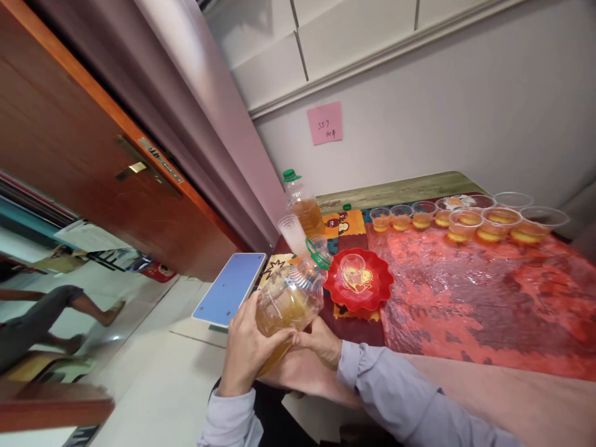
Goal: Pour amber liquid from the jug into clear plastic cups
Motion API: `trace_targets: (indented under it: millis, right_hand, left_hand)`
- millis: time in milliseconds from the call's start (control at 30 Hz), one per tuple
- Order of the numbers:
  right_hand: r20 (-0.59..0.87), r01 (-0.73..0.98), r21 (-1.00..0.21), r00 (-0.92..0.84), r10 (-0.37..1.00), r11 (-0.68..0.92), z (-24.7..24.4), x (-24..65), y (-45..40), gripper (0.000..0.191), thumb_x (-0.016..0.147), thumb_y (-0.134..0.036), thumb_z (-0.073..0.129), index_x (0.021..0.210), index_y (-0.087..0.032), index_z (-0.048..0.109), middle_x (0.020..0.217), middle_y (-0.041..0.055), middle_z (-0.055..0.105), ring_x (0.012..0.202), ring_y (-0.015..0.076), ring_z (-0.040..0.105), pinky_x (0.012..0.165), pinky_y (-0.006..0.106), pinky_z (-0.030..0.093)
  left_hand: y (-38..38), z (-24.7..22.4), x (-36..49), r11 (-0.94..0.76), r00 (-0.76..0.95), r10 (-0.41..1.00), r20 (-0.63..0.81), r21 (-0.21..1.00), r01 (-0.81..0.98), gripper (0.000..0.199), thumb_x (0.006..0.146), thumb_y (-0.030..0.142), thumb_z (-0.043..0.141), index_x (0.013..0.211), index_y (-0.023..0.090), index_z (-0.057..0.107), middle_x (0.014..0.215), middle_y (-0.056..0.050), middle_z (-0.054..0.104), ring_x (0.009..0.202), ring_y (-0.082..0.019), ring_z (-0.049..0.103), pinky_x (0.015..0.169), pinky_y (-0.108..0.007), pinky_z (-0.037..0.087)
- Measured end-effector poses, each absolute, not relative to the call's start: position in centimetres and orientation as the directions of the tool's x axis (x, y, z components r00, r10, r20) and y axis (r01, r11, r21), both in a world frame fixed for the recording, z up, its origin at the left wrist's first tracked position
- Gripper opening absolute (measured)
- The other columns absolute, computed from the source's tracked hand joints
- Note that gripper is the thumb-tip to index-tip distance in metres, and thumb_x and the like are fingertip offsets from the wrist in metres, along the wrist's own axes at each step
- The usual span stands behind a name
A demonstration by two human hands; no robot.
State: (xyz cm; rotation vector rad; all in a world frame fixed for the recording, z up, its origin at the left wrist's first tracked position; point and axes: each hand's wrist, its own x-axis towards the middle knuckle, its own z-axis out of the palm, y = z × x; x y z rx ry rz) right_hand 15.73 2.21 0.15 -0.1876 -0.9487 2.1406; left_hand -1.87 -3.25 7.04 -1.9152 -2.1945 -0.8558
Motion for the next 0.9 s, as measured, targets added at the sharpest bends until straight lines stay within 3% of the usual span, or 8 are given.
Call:
trace_targets:
  millis: [333,533,900]
  right_hand:
    - [0.051,-0.567,-0.618,-0.720,0.692,-0.545,-1.6,15.3,1.7,0.089,0.060,-0.075,0.095,0.131,-0.031,0.066,0.124,0.0093,0.077,0.116,0.0357,0.074,0.098,0.057,0.061]
    - [0.059,-0.612,-0.561,-0.702,0.710,-0.558,-2.1,15.2,1.4,0.080,0.072,-0.073,0.089,0.135,-0.033,0.061,0.139,0.0092,0.071,0.122,0.0339,0.071,0.096,0.055,0.062]
    - [0.049,-0.604,-0.545,-0.715,0.697,-0.582,-2.1,14.9,1.6,0.082,0.072,-0.078,0.085,0.134,-0.030,0.060,0.127,0.0093,0.076,0.118,0.0337,0.073,0.094,0.055,0.063]
  left_hand:
    - [-2.5,8.2,-0.8,0.048,-0.156,0.896,0.415,0.260,0.964,0.101,0.061,0.076,0.086,0.144,0.024,0.062,0.140,-0.018,0.072,0.128,-0.042,0.068,0.107,-0.057,0.053]
    - [-1.9,8.6,-0.3,0.058,-0.140,0.906,0.400,0.209,0.976,0.100,0.064,0.076,0.085,0.146,0.024,0.061,0.137,-0.017,0.073,0.124,-0.042,0.070,0.104,-0.055,0.054]
    - [-1.1,9.5,-0.2,0.048,-0.090,0.945,0.313,0.139,0.989,0.099,0.071,0.078,0.080,0.151,0.026,0.055,0.134,-0.016,0.074,0.120,-0.042,0.071,0.096,-0.052,0.056]
